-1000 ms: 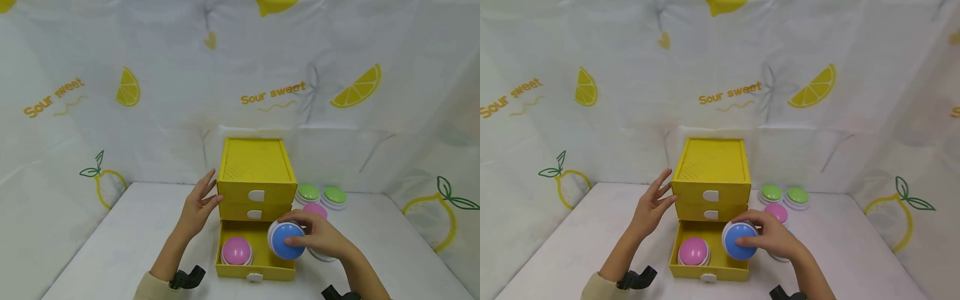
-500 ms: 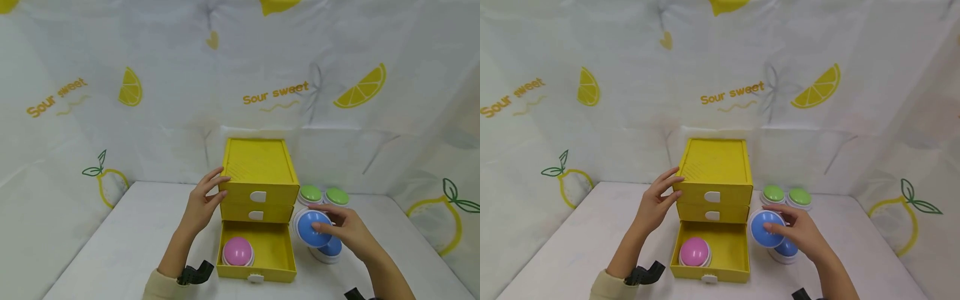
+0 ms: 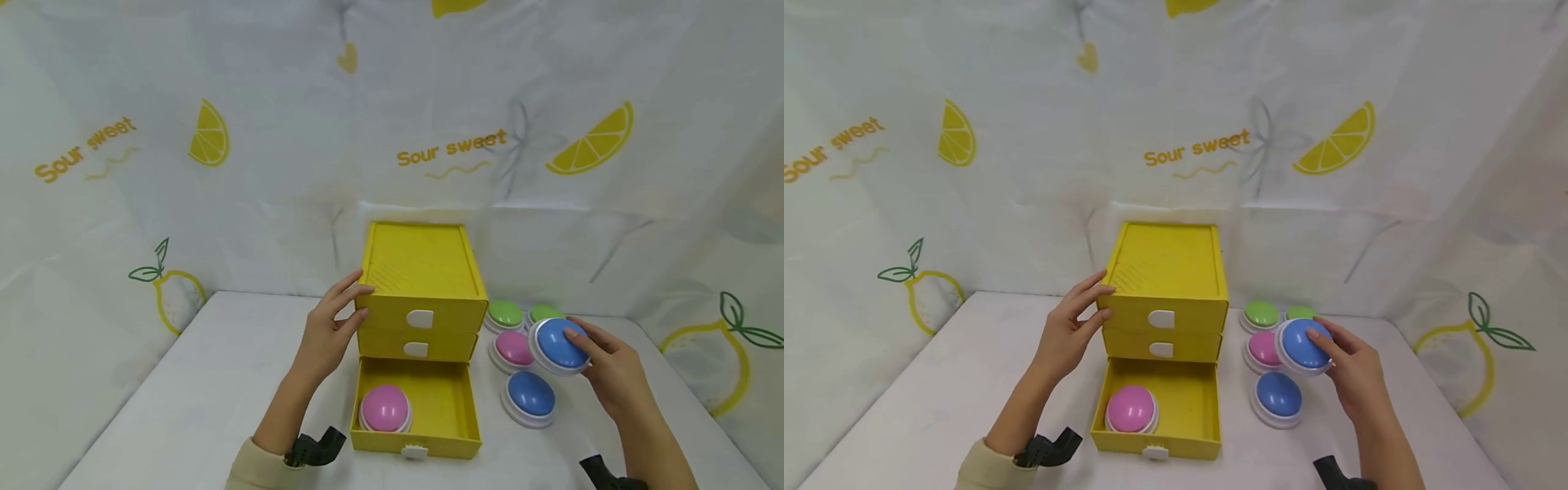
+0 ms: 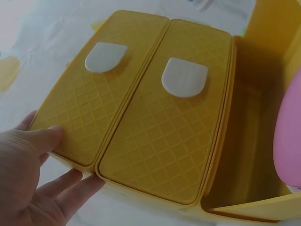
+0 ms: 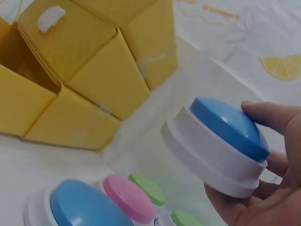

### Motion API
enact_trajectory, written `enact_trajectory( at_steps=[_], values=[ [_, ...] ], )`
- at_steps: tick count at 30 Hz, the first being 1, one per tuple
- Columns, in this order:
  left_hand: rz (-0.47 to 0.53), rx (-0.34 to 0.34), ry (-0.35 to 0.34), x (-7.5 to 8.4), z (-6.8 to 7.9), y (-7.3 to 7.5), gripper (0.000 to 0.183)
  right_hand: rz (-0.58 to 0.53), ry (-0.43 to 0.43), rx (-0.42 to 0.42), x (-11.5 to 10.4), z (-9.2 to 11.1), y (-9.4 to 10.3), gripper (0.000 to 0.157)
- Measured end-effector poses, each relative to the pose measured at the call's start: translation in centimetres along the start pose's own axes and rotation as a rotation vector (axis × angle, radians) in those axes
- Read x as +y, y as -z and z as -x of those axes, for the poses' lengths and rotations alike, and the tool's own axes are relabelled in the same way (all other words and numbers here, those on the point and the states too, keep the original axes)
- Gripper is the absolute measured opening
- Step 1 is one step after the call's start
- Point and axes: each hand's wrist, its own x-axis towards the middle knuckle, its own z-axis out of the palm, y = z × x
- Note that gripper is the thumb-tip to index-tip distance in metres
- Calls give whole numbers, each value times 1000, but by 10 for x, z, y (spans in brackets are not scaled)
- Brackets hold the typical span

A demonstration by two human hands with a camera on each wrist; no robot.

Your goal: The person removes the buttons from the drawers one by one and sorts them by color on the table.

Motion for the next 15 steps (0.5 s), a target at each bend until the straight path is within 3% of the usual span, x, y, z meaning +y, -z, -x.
enact_trajectory(
  at_steps=[4, 7, 10, 15],
  values=[
    [-3, 12, 13, 1, 0, 0, 35, -167, -18, -28, 7, -4, 12, 25],
    [-6, 13, 22, 3, 1, 0, 35, -233, -32, -20, 13, -7, 19, 27],
    [-9, 16, 23, 3, 1, 0, 35, -232, -74, 35, 21, -10, 24, 25],
    [-8, 15, 13, 4, 1, -1, 35, -110, -219, 165, 33, -14, 32, 14]
  ],
)
